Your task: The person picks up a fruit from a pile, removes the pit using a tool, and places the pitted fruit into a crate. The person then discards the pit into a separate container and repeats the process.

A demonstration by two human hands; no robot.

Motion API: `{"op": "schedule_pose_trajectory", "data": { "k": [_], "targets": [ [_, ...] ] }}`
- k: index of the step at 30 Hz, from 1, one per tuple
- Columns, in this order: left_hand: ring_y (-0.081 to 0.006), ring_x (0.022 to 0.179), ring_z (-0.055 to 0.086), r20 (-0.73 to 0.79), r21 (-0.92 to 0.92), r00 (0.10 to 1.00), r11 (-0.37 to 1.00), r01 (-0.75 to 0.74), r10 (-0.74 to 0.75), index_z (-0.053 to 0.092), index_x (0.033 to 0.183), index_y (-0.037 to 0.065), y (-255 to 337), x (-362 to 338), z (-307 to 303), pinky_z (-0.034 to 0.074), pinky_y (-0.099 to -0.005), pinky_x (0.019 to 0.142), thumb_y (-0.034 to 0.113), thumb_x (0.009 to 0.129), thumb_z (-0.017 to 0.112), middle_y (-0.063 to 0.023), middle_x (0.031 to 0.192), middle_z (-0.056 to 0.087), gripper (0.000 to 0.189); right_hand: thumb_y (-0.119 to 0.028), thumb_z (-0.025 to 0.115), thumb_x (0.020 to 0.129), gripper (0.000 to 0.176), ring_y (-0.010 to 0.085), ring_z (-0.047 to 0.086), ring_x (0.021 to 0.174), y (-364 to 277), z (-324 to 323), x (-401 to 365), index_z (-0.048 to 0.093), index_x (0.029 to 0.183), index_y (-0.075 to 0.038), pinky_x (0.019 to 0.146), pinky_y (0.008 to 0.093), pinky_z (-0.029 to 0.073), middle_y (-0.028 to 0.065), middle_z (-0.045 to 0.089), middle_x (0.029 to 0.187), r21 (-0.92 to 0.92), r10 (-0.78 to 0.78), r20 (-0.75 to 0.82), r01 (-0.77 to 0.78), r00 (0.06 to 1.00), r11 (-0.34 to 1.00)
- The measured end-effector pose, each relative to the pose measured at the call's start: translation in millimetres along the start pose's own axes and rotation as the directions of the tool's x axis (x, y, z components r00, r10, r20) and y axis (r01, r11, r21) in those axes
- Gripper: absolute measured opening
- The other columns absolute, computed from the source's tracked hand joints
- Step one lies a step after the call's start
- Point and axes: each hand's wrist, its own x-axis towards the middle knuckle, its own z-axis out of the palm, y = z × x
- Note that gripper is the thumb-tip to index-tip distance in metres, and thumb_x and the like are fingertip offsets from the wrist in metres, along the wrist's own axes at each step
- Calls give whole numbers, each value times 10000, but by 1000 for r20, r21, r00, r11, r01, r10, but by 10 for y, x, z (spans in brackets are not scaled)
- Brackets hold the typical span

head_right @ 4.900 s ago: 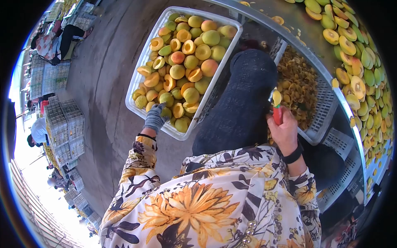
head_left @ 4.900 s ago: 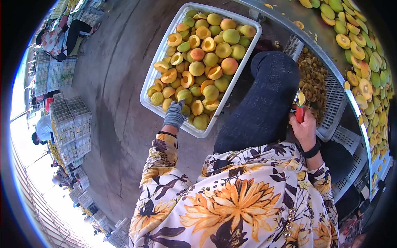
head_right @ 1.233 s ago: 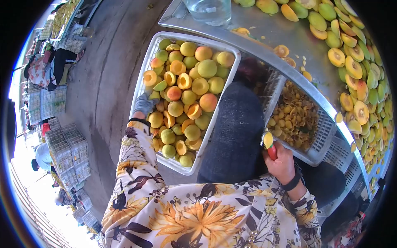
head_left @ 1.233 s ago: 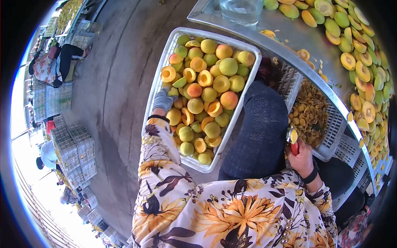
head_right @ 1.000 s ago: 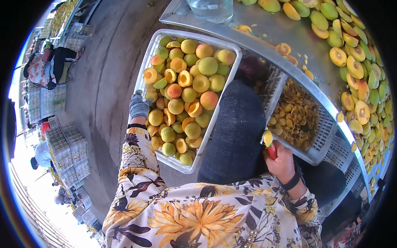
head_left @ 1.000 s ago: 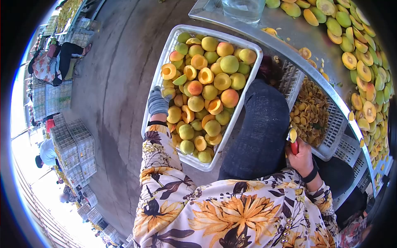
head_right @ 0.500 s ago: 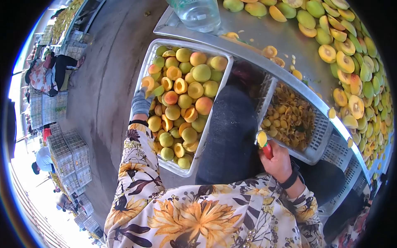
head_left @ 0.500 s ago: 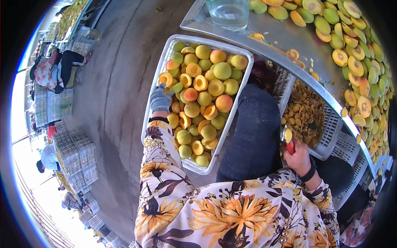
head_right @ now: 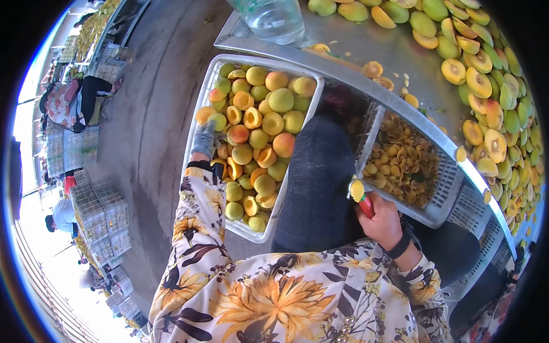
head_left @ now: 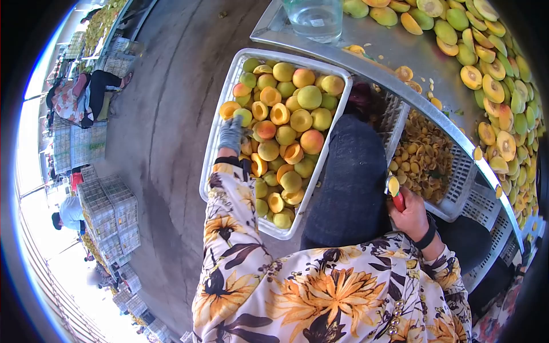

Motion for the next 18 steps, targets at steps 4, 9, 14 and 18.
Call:
{"op": "schedule_pose_trajectory", "data": {
  "k": [4,9,14,18],
  "targets": [
    [-245,727,625,-84,174,990,976,130,-116,587,998,42,-81,213,-87,490,-342,526,349,793,586,-123,794,638,369,-80,622,690,181,382,529,583,18,44,-4,539,841,-26,528,379,421,186,532,618,-28,80,34,-79,996,996],
    [-367,789,579,-167,791,966,611,13,196,573,973,28,281,60,31,449,-420,723,346,742,638,-208,886,605,399,-78,601,696,149,390,527,581,-25,33,39,523,807,-17,521,383,419,186,524,603,-11,0,-17,0,1000,1000],
    [-363,857,571,-80,860,935,498,-110,345,563,939,49,52,121,192,451,-416,731,287,732,645,-197,908,602,325,-80,587,696,144,404,536,607,26,98,51,518,810,-23,525,390,422,204,528,618,-35,94,17,-93,995,995],
    [-361,898,569,-19,943,977,328,-53,212,578,1040,80,28,603,319,461,-398,789,273,740,609,-172,947,610,358,-80,583,695,151,405,541,606,-78,49,129,515,818,-23,518,393,423,211,528,613,-15,99,31,-99,995,995]
  ]
}}
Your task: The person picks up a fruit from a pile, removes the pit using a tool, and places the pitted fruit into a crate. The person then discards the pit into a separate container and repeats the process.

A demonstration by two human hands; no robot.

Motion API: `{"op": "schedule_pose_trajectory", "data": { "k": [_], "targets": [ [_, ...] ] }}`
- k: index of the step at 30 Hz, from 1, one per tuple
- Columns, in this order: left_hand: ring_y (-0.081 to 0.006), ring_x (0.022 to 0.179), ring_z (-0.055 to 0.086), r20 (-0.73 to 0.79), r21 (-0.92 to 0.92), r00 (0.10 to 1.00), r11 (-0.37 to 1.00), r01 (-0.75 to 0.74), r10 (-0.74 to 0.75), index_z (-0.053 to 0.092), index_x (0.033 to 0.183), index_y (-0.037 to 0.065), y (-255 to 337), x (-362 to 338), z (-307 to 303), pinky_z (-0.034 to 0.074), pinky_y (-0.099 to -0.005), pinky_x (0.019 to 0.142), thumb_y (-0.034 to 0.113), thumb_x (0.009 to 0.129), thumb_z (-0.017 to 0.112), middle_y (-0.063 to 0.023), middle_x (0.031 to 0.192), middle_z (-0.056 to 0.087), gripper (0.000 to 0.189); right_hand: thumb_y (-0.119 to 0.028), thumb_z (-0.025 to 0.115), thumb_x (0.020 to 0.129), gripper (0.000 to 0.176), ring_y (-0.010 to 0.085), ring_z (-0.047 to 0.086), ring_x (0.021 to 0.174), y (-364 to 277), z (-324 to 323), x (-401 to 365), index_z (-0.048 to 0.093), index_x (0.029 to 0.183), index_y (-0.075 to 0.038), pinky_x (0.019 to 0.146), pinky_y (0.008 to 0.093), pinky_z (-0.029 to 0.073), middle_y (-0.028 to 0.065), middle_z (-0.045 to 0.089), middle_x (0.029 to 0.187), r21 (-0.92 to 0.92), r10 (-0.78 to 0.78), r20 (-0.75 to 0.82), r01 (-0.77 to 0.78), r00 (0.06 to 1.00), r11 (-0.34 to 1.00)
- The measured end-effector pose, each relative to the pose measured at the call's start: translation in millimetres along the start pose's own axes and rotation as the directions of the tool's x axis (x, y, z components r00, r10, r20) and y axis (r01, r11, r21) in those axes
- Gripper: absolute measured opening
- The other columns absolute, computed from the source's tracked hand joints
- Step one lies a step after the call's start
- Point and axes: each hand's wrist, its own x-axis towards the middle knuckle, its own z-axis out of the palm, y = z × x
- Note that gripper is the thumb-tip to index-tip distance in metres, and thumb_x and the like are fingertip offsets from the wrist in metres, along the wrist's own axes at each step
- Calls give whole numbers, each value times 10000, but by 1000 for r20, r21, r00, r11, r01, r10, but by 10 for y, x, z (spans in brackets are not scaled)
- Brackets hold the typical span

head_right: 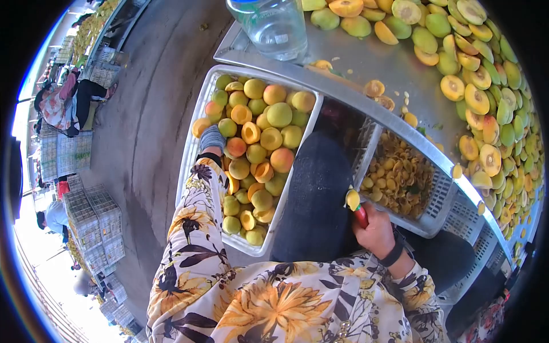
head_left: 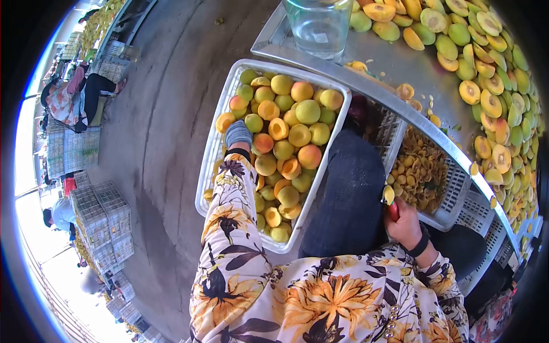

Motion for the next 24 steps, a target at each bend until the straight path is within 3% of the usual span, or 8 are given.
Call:
{"op": "schedule_pose_trajectory", "data": {
  "k": [4,7,10,15,18,21,23,24],
  "targets": [
    [-341,909,573,162,268,977,946,-180,140,583,1047,85,-75,0,-324,460,-402,786,328,726,620,-154,995,604,405,-76,580,693,146,403,542,598,-19,-32,10,515,815,-29,515,396,422,209,528,606,-49,-7,-5,7,1000,999],
    [-336,962,562,-298,-79,940,986,147,-165,516,1113,117,-9,-345,-820,473,-416,793,342,710,664,-159,1064,544,485,-83,583,691,149,404,543,603,37,-8,-6,517,816,-36,520,402,423,205,532,609,-7,40,-5,-40,999,999],
    [-332,927,574,-227,89,972,993,80,-58,495,1096,118,-138,-242,-731,488,-411,745,303,720,663,-156,1066,510,452,-91,586,686,165,407,538,597,71,39,-2,515,822,-31,520,408,423,206,533,610,-47,41,7,-41,999,998],
    [-340,872,575,-224,123,974,992,-15,43,501,1092,107,-159,-288,-599,476,-418,716,236,727,632,-165,1019,507,409,-85,579,674,197,412,536,598,12,10,62,509,847,-23,518,415,424,211,534,614,-74,-21,-14,20,1000,997],
    [-331,858,578,-321,151,945,989,-13,61,500,1082,105,-143,-335,-607,476,-418,703,219,775,566,-162,1009,508,335,-83,578,675,209,410,539,598,87,43,16,513,864,-22,520,415,426,209,537,617,-85,-10,-20,8,1000,996],
    [-324,828,582,-314,-248,913,951,184,-259,509,1043,126,-83,-297,-351,475,-413,697,219,816,499,-151,961,514,246,-84,582,680,213,404,541,588,76,83,18,514,871,-18,518,410,426,208,534,614,-45,3,-48,-5,999,999],
    [-349,941,541,-209,63,973,994,-84,96,522,980,39,9,-517,-299,449,-415,773,273,802,541,-209,1133,498,294,-84,581,683,205,400,542,584,33,33,14,513,864,-16,514,406,426,208,531,610,-56,5,-34,-6,999,998],
    [-343,957,534,-276,81,954,992,-98,117,535,1003,52,6,-601,-236,449,-398,785,215,787,558,-191,1161,478,271,-85,581,686,198,397,544,580,21,17,10,513,857,-14,511,402,425,207,528,607,-60,7,-17,-8,1000,998]
  ]
}}
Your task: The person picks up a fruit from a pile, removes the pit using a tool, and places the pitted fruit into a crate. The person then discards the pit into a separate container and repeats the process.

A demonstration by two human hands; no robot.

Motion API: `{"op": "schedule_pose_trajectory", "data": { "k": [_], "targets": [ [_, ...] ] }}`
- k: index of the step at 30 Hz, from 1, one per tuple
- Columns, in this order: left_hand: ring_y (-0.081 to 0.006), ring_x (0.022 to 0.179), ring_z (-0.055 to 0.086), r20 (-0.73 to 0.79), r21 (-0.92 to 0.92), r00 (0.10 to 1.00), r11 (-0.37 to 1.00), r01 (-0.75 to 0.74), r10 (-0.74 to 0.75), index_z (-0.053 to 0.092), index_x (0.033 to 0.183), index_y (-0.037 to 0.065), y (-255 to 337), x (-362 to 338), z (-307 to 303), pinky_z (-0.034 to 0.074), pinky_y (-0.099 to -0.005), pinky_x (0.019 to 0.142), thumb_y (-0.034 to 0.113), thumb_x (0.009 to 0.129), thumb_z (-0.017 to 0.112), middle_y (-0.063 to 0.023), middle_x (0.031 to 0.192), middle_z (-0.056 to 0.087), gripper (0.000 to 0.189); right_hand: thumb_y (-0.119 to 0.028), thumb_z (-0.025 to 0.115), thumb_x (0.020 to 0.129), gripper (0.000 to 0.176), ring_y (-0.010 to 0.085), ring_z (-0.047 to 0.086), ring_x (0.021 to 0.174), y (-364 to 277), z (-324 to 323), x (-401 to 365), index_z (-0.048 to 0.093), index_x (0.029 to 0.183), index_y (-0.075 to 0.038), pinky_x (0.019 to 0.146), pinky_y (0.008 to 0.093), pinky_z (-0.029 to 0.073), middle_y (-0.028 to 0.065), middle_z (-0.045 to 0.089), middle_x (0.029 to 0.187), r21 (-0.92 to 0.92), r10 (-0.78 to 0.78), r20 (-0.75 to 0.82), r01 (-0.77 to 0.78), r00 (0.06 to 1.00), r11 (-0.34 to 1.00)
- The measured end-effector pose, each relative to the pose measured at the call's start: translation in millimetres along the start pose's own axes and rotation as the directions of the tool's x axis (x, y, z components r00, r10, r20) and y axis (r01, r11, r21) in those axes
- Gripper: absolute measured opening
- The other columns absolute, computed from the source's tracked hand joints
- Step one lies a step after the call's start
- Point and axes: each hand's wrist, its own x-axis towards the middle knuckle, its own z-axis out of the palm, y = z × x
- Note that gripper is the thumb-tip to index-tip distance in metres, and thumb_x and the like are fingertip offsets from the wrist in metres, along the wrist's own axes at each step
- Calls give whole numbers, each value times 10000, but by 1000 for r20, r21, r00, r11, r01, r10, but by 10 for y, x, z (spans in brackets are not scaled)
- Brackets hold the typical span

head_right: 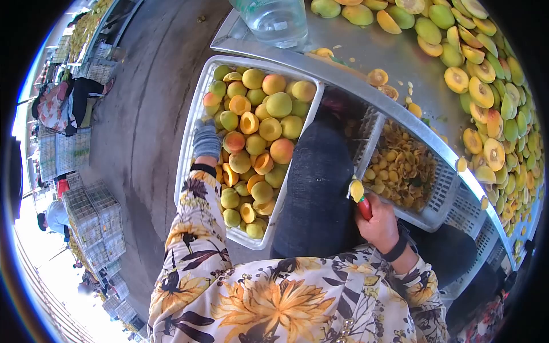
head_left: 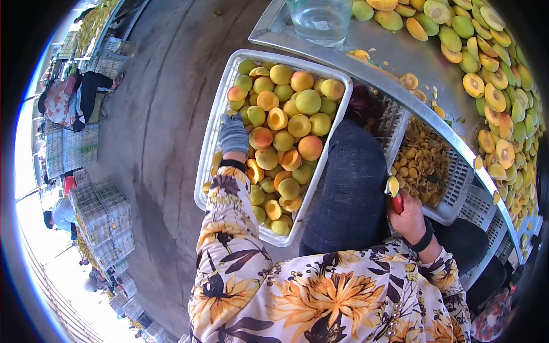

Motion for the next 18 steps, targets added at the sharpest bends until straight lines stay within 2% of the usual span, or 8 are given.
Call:
{"op": "schedule_pose_trajectory", "data": {
  "k": [2,4,7,8,13,15,17,18],
  "targets": [
    [-338,974,527,-72,20,997,1000,-17,19,548,1026,64,-80,-23,89,450,-380,797,157,772,574,-173,1189,458,272,-84,580,685,192,396,543,579,35,20,7,513,850,-14,510,399,425,208,526,606,19,-5,-17,5,1000,1000],
    [-326,986,527,-86,-239,996,971,-30,9,540,1077,84,-291,24,97,453,-362,797,142,755,592,-160,1159,485,332,-84,580,685,186,395,543,577,43,41,-5,513,843,-13,509,397,424,209,523,606,37,-5,-19,5,1000,999],
    [-319,979,535,-14,-234,1000,972,-7,4,543,1051,72,-316,192,125,453,-354,802,118,747,580,-158,1159,489,309,-79,576,686,173,398,541,581,18,20,2,515,835,-16,514,393,425,209,522,607,30,19,13,-19,1000,999],
    [-322,950,550,63,-147,998,989,-21,31,553,1020,62,-253,296,106,458,-360,793,95,750,551,-175,1129,507,273,-75,575,685,171,398,541,586,25,8,9,515,835,-18,518,390,427,208,524,607,28,27,29,-28,999,999],
    [-344,922,560,96,93,993,993,-74,65,566,1021,83,-150,471,-10,462,-404,771,136,777,530,-194,1097,531,252,-77,585,694,163,391,549,604,-37,-81,-7,515,830,-21,528,379,434,205,528,608,9,-75,-10,75,997,997],
    [-347,943,555,9,-226,995,969,102,-103,550,1067,94,-29,353,-230,457,-403,788,204,778,566,-197,1069,553,309,-92,600,702,159,389,554,619,-24,-95,-50,511,815,-24,531,376,436,206,530,615,52,-30,-4,30,1000,998],
    [-349,929,559,53,-357,995,929,99,-86,546,1085,99,119,276,-154,454,-400,787,259,757,619,-194,1005,585,373,-105,611,709,165,390,552,620,50,-59,-86,512,815,-26,531,377,436,204,532,619,67,26,17,-27,1000,997],
    [-351,914,562,103,-405,995,914,30,13,552,1077,97,263,173,-134,454,-401,780,262,743,639,-193,991,591,383,-102,611,707,168,390,551,614,71,-43,-98,515,821,-25,527,377,435,201,533,616,55,10,22,-12,1000,998]
  ]
}}
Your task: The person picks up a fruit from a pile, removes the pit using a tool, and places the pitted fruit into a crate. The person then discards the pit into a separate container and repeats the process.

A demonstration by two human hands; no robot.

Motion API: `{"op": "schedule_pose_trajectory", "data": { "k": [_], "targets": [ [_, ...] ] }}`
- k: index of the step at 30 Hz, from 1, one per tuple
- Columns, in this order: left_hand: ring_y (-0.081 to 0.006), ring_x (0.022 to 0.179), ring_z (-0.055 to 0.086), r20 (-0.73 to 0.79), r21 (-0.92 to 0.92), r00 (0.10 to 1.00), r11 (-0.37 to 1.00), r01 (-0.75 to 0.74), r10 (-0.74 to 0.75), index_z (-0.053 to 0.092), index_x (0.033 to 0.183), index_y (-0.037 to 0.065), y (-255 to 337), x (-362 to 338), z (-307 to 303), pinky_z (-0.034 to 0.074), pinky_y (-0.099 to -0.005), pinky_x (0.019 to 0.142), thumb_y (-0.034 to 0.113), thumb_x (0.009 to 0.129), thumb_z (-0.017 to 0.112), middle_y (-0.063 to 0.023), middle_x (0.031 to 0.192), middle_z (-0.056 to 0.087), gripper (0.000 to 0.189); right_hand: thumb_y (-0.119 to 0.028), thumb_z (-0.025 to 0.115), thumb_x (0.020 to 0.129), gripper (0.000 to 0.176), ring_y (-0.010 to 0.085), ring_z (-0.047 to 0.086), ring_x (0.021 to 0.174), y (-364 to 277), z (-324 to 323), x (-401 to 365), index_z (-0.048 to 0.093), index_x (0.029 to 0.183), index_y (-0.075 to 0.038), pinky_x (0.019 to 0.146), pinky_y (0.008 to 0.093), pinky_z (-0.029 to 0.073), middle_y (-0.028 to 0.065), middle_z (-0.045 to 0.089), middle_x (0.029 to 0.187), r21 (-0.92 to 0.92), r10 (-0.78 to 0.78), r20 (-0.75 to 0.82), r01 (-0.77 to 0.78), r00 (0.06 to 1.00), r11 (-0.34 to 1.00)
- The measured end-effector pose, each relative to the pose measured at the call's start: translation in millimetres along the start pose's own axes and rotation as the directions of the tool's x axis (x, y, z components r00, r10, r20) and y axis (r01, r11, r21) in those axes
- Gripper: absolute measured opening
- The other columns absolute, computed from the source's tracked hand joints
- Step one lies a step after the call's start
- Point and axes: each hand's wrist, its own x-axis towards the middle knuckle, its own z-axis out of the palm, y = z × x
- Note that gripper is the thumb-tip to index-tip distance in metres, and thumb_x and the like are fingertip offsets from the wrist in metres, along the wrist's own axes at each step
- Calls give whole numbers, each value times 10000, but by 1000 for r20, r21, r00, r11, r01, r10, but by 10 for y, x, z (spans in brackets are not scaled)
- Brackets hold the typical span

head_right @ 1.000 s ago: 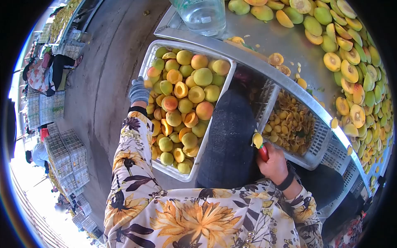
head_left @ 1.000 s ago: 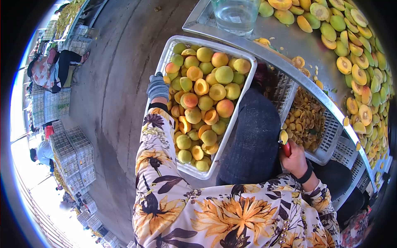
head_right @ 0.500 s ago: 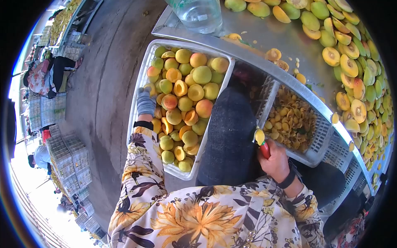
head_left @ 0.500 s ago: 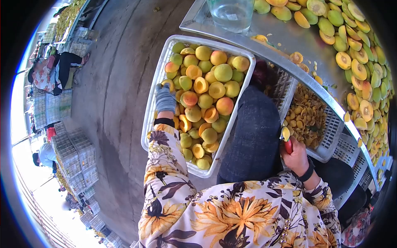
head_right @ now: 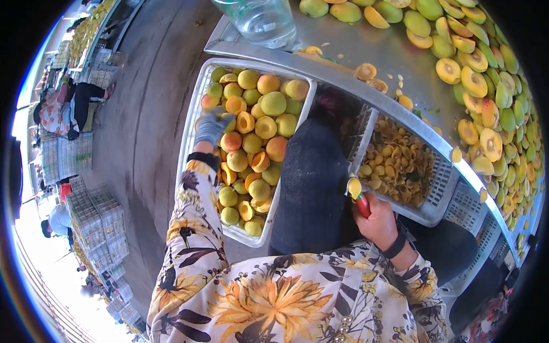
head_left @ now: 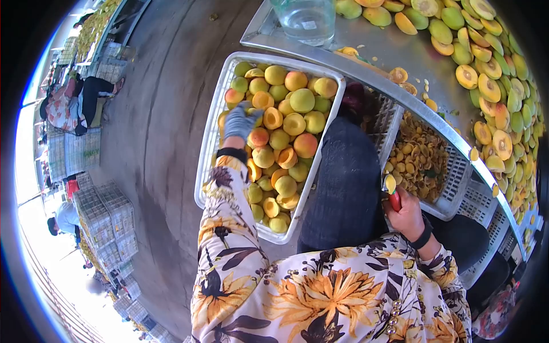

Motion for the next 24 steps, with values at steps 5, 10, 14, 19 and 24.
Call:
{"op": "schedule_pose_trajectory", "data": {
  "k": [5,10,14,19,24],
  "targets": [
    [-299,822,589,344,-446,929,847,290,-137,531,1128,106,-165,57,69,462,-359,745,239,693,711,-152,935,613,489,-92,610,698,175,391,548,619,35,15,-1,522,833,-24,538,385,434,201,540,633,-27,-99,8,99,995,995],
    [-360,772,586,-165,289,968,947,-137,190,576,1001,71,-184,64,176,471,-413,701,209,687,669,-179,903,610,355,-76,595,690,158,408,541,655,5,40,54,524,824,-29,561,407,428,216,544,671,-19,-43,-14,42,999,999],
    [-362,801,577,16,291,997,953,-81,80,587,932,92,-157,58,353,462,-418,707,179,699,643,-182,847,614,255,-79,592,696,154,403,544,624,-4,29,71,523,826,-31,530,407,423,208,538,635,-53,-84,-25,83,996,995],
    [-350,727,573,140,202,973,957,-209,183,593,902,78,-322,270,201,461,-395,662,201,706,667,-164,776,619,243,-83,591,699,159,399,545,623,-95,-15,113,525,834,-34,529,402,425,203,545,641,-36,-84,-18,83,996,996],
    [-311,824,579,134,86,991,996,-39,27,531,1080,37,-7,-400,38,466,-379,743,327,646,721,-163,917,600,555,-86,589,692,150,387,537,591,32,-55,30,528,815,-27,531,387,427,198,546,644,-18,17,-19,-17,1000,1000]
  ]
}}
